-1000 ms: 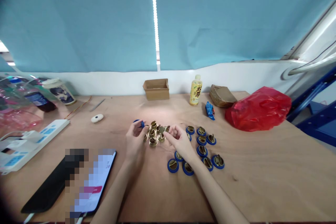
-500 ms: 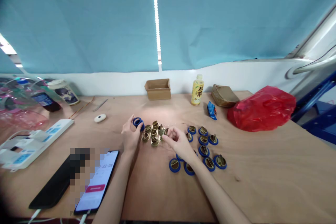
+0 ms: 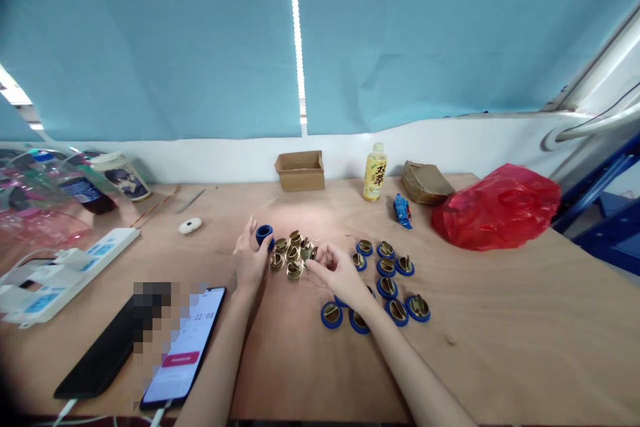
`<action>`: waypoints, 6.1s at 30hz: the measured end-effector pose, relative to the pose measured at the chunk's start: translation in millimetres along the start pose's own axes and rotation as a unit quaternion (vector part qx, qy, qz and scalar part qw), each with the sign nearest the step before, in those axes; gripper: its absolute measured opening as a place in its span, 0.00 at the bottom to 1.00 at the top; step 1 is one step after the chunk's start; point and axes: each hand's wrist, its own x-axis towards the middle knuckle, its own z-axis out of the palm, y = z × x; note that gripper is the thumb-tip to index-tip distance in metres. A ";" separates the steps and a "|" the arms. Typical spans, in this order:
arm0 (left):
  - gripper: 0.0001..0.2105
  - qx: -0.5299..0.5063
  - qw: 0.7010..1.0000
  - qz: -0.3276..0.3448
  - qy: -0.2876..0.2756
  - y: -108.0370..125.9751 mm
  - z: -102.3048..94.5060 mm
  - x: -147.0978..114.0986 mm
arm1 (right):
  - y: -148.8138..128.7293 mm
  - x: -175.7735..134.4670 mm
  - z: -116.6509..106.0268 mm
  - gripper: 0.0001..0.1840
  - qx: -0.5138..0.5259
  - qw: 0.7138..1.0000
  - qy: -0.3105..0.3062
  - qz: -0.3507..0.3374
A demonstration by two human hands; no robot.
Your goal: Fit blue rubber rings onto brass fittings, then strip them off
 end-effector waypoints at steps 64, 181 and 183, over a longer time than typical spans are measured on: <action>0.18 -0.007 0.997 0.031 0.068 14.1 -5.0 -3.9 | 0.0 -0.6 0.3 0.17 -0.042 0.999 0.020 -0.018; 0.14 -0.427 0.855 -0.090 -0.280 76.2 7.6 -54.1 | 2.6 -4.5 -11.1 0.12 -0.301 0.935 0.038 -0.184; 0.13 -0.426 0.856 -0.085 -0.279 76.1 7.3 -53.7 | 5.7 -5.5 -8.6 0.12 -0.305 0.932 0.052 -0.189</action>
